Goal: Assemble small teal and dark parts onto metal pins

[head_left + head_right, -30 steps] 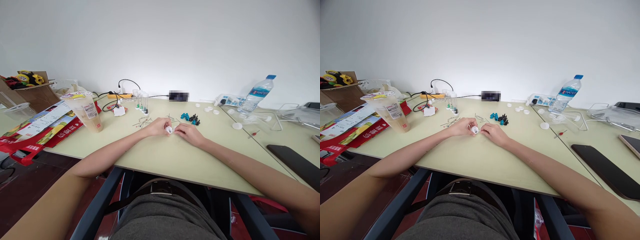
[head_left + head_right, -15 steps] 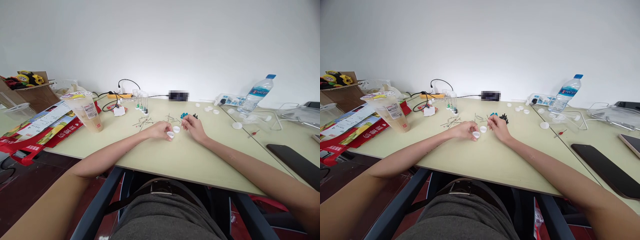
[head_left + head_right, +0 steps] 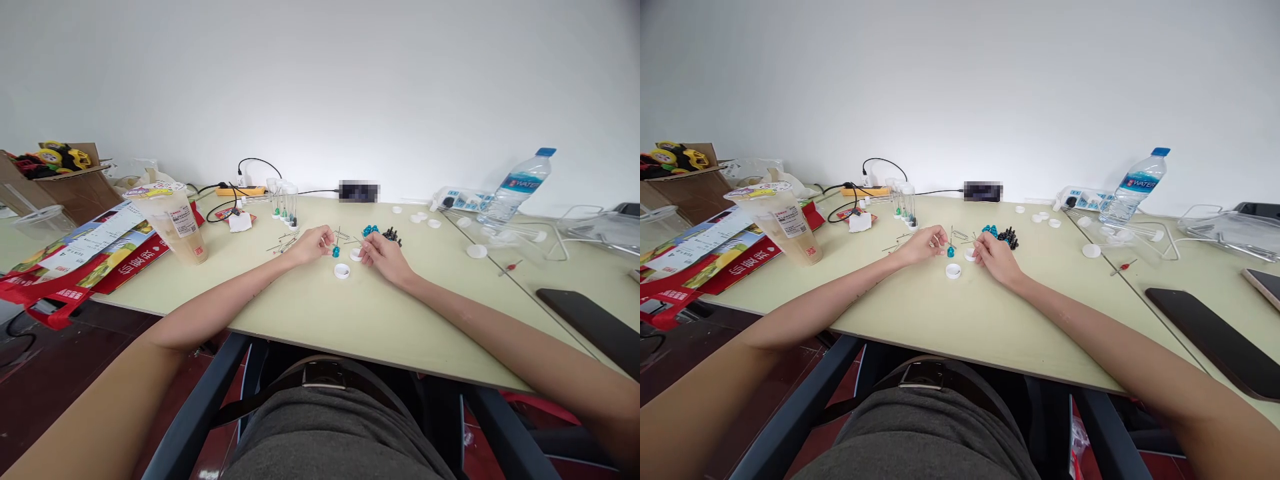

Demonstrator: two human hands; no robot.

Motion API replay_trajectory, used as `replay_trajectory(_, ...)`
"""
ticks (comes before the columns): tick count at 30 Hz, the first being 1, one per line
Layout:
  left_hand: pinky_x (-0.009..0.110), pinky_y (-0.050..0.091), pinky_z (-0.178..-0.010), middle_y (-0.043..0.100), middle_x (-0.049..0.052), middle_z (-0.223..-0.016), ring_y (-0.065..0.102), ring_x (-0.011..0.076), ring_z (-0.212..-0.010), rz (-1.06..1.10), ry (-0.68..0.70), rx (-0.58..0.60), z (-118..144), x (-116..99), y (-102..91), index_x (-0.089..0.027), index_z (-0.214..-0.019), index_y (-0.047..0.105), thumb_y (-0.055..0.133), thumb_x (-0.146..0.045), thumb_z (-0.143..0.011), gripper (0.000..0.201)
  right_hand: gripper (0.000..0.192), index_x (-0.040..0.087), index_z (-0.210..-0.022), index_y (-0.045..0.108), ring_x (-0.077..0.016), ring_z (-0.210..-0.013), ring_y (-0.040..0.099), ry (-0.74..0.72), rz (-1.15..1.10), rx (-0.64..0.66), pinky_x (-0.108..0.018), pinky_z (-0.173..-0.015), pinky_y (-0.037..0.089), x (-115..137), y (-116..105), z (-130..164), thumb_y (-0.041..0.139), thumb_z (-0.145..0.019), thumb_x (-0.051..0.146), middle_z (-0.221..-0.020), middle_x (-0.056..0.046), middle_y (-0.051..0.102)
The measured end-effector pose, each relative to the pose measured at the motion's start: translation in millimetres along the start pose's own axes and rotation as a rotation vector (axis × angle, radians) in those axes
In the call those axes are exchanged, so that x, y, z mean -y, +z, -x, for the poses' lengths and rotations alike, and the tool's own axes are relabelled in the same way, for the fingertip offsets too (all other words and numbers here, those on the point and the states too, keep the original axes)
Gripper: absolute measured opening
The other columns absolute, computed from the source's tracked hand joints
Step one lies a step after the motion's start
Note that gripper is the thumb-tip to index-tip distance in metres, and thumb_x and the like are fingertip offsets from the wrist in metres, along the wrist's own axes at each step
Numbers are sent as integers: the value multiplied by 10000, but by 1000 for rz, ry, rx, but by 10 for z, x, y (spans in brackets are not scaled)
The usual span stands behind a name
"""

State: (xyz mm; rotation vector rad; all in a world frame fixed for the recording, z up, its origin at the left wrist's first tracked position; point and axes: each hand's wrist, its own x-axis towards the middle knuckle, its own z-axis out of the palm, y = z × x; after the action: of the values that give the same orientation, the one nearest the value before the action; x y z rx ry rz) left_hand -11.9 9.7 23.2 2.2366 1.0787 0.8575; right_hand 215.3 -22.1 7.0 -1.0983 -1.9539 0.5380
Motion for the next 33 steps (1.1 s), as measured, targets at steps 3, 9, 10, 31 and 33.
replay_trajectory(3, 258, 433, -655, 605, 44, -922, 539, 123, -742, -34, -19, -3, -10, 51, 36, -156, -910, 558, 664, -263, -607, 338, 231, 211, -828, 463, -155, -629, 617, 10, 30, -53, -279, -531, 487, -45, -3, -13, 376, -886, 417, -768, -37, 657)
replay_trajectory(9, 277, 443, -729, 641, 54, -922, 562, 145, -805, 23, -26, 7, 4, 42, 142, -150, -944, 619, 660, -271, -621, 347, 187, 208, -812, 479, -137, -520, 548, -91, 250, -55, -278, -561, 424, 34, -14, 9, 395, -887, 357, -613, 5, 607)
replay_trajectory(10, 277, 443, -734, 645, 51, -915, 563, 147, -819, 39, -11, 4, 3, 41, 158, -151, -945, 622, 655, -266, -627, 340, 184, 208, -800, 478, -138, -531, 547, -117, 262, -42, -276, -571, 418, 52, -11, 15, 396, -886, 349, -608, 7, 600)
replay_trajectory(31, 256, 422, -700, 634, 29, -808, 519, 102, -699, 262, 54, 126, -35, 121, 201, -130, -912, 659, 613, -284, -674, 288, 137, 197, -801, 523, -143, -602, 514, -175, 291, 38, -262, -571, 371, 115, 75, 45, 413, -858, 257, -658, -5, 576)
replay_trajectory(33, 254, 423, -693, 631, 25, -784, 521, 102, -693, 267, 48, 117, -36, 129, 208, -128, -895, 660, 631, -287, -659, 286, 133, 200, -802, 523, -143, -605, 514, -170, 299, 49, -260, -571, 368, 109, 76, 43, 417, -859, 256, -663, -5, 577)
